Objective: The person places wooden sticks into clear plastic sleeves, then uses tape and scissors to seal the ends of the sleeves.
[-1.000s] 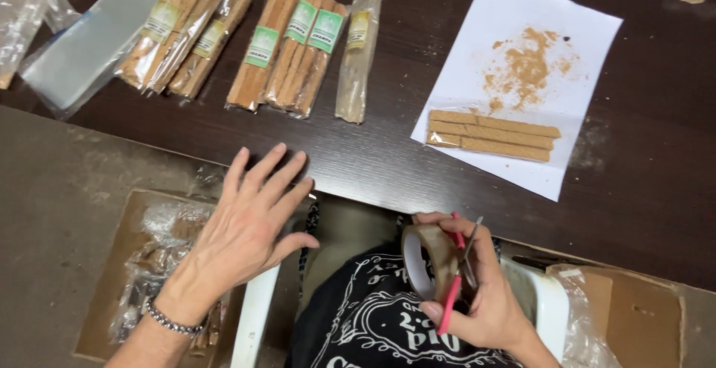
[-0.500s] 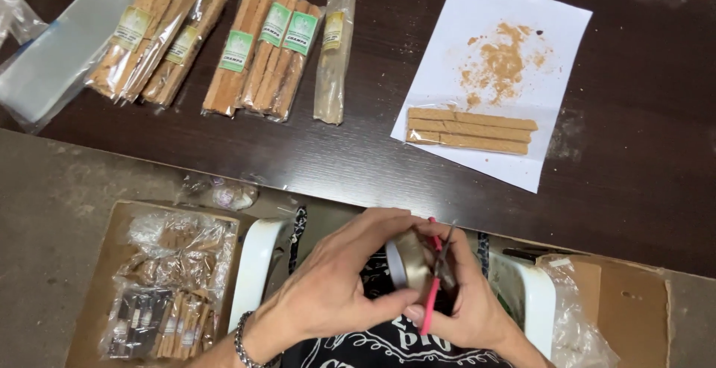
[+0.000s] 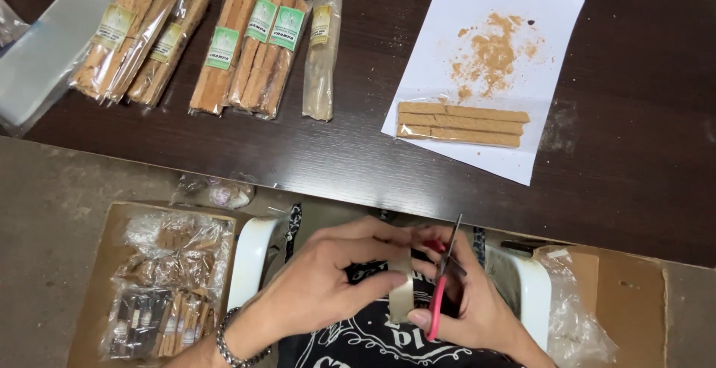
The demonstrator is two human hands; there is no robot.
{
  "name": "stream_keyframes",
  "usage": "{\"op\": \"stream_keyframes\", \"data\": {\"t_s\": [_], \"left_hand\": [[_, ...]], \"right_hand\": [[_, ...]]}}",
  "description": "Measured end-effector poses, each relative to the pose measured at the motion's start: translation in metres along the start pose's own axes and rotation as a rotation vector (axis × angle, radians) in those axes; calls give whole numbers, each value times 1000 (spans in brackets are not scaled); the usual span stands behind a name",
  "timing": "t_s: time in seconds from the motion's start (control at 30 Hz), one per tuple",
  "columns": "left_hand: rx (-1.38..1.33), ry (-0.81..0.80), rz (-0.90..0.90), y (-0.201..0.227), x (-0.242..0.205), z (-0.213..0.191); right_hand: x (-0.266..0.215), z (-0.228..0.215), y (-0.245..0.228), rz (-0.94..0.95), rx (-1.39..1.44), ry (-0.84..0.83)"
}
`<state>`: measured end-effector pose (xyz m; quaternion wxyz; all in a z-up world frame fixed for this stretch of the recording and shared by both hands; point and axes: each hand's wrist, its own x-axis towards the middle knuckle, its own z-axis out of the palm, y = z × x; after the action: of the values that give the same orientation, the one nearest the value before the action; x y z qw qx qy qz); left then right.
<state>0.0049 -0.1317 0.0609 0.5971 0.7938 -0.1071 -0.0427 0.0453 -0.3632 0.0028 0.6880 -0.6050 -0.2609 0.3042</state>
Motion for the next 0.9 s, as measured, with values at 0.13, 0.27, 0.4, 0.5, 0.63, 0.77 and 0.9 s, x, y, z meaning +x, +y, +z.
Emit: {"op": "stream_keyframes", "data": {"t_s": [0.13,0.27,0.4,0.5,0.63,0.77,0.9], "left_hand": [[244,101,278,-1,0,8],[499,130,393,-5,-4,21],[645,134,547,-1,-2,24],[581,2,459,-10,1,30],[507,-470,-707,51,47,3],[322,-156,-147,4,39,-11],[213,-208,-99,18,53,-25]], "right_hand": [[4,2,-7,-35,14,-10],[4,0,-5,-33,35,2],[6,2,-4,27,48,90],[6,1,-4,82,-4,112],[1,-1,-1,88,-71,73],[-3,-2,-1,50,-93,39],[-2,-10,-6,-116,-62,16]]}}
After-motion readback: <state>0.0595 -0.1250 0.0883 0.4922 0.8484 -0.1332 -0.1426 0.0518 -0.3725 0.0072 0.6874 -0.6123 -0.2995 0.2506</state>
